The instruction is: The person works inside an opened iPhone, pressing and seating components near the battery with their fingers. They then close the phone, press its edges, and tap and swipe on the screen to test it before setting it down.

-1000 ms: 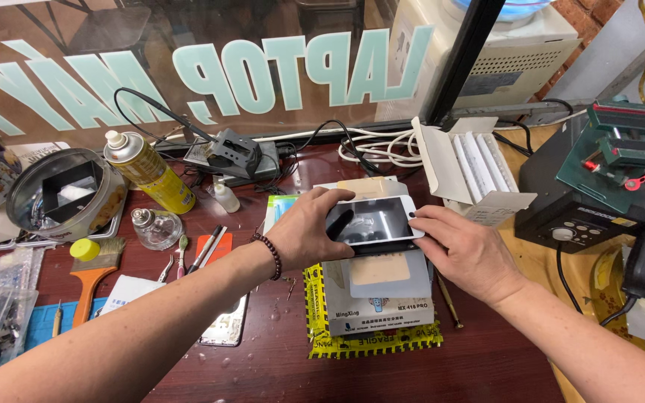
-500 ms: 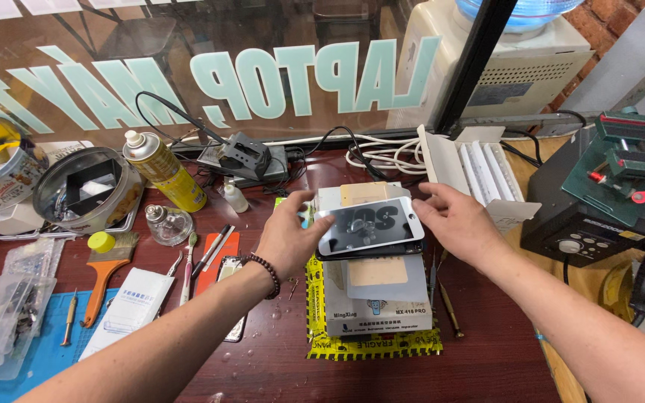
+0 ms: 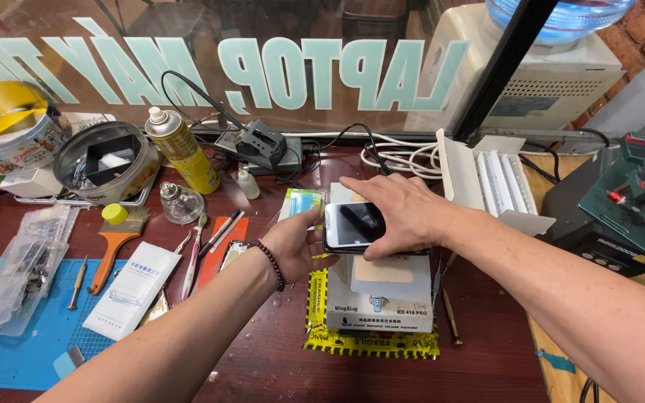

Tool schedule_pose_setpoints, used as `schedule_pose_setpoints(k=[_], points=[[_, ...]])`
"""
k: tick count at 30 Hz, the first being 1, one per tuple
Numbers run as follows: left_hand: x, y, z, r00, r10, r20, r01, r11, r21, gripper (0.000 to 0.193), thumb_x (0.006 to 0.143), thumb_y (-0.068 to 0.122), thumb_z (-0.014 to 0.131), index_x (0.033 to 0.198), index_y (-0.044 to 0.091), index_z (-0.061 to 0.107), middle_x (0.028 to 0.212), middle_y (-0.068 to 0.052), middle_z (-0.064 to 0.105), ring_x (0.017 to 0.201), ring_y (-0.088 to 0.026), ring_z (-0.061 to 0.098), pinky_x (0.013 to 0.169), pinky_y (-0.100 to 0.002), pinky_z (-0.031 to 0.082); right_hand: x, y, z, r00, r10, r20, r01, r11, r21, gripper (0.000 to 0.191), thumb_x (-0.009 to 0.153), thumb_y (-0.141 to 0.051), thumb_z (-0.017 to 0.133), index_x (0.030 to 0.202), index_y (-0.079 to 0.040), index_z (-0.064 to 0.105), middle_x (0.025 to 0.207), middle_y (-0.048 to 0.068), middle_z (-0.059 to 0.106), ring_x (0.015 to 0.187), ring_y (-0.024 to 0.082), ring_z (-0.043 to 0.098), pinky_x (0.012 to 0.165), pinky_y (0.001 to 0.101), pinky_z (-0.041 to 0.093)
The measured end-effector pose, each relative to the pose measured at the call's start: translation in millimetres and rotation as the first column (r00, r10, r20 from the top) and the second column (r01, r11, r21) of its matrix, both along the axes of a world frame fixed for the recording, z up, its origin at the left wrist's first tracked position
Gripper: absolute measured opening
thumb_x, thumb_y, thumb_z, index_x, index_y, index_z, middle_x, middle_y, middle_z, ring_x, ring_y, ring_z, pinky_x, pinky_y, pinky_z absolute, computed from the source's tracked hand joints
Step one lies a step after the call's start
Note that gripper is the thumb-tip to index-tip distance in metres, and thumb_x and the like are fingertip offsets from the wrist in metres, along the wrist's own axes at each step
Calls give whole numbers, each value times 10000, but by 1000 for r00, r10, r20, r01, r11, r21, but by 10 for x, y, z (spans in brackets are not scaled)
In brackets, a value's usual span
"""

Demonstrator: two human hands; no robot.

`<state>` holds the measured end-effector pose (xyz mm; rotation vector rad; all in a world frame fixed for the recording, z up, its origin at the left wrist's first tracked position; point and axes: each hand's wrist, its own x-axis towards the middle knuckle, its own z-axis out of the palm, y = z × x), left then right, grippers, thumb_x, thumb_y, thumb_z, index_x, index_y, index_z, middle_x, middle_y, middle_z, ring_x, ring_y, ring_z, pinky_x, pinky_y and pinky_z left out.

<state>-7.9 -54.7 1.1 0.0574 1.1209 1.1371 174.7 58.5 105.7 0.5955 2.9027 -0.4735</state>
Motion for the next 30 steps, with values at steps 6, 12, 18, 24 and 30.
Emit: schedule_pose_setpoints(k=[6, 12, 18, 24, 30], points=[[-5, 90, 216, 995, -68, -71, 70, 997, 27, 403, 1043, 528, 403, 1219, 195, 547, 1127, -62, 639, 1063, -246, 652, 882, -554, 561, 102, -2, 45, 991, -47, 123, 46, 999, 14, 1240, 568, -394, 877, 1624, -263, 239, 1474, 89, 454, 1323, 322, 469, 1131, 505, 354], [-49, 184, 254, 971, -218, -99, 220, 975, 16, 442, 1041, 509, 372, 1324, 211, 534, 1260, -83, 618, 1202, -251, 613, 895, -565, 576, 113, 26, 34, 994, -7, 105, 3, 999, 37, 1236, 559, -367, 879, 1613, -252, 245, 1478, 91, 454, 1296, 339, 478, 1082, 514, 375], [-161, 349, 163, 936, -353, 5, 353, 935, -43, 520, 1058, 508, 322, 1325, 121, 543, 1295, -142, 622, 1211, -303, 617, 912, -614, 554, 169, 23, 44, 991, -50, 123, 47, 998, 30, 1164, 588, -366, 850, 1610, -278, 300, 1326, 103, 545, 1226, 318, 535, 1057, 454, 440], [-202, 510, 185, 850, -495, 181, 511, 858, -50, 442, 1059, 482, 383, 1291, 148, 557, 1232, -100, 665, 1180, -287, 618, 931, -609, 530, 234, -8, 5, 999, 2, -33, -2, 1000, 26, 1108, 563, -308, 855, 1556, -205, 373, 1375, 110, 550, 1202, 329, 544, 968, 480, 449], [-204, 545, 253, 836, -485, 255, 522, 847, -103, 378, 1031, 393, 444, 1247, 118, 587, 1211, -127, 667, 1151, -323, 638, 931, -633, 534, 304, -49, -10, 997, -82, -3, 82, 997, 8, 1062, 595, -263, 844, 1556, -217, 393, 1262, 83, 586, 1123, 305, 570, 1009, 446, 451]])
